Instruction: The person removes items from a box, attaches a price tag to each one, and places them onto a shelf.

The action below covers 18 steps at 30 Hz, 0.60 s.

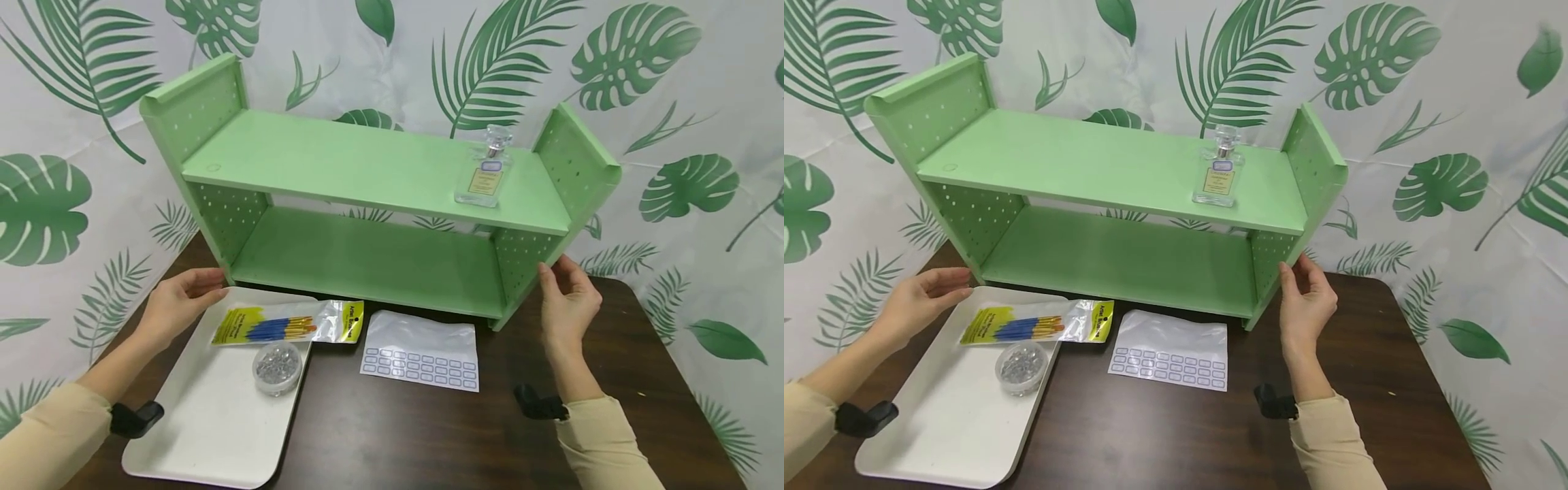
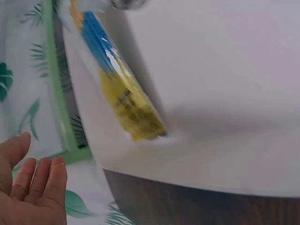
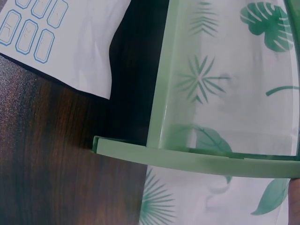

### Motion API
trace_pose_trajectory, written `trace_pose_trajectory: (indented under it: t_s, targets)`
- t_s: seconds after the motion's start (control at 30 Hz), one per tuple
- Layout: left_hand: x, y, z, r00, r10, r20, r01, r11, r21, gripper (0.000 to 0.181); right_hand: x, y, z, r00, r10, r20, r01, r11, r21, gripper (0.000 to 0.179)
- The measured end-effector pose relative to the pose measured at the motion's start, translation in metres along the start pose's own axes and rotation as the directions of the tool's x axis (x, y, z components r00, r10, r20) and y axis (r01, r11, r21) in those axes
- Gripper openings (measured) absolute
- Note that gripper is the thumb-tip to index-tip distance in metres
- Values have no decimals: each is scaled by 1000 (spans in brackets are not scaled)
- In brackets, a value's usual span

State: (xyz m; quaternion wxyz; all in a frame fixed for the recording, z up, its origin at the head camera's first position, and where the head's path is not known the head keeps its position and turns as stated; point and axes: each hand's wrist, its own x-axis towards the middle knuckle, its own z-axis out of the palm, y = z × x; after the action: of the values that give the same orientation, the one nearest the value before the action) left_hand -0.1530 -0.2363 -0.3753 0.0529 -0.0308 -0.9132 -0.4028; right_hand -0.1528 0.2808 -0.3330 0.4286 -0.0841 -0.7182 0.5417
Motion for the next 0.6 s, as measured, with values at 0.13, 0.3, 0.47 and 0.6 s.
trace_pose_trajectory:
  t_s: [0.13,0.3,0.47,0.6]
  targets:
    - [-1,-15,1,1000,-27,-4,27,999,26,51,-3,-11,0,1000,8,8,-8,1000,30,24]
    - [-4,-28,3,998,-62,4,62,998,30,52,-7,-25,1,1000,7,12,-7,999,31,25]
    - [-4,-35,6,997,-82,10,82,996,29,50,-8,-29,0,1000,3,17,-3,999,32,25]
    - [-4,-38,8,995,-99,-4,99,994,37,49,-9,-30,0,1000,-2,31,1,999,37,24]
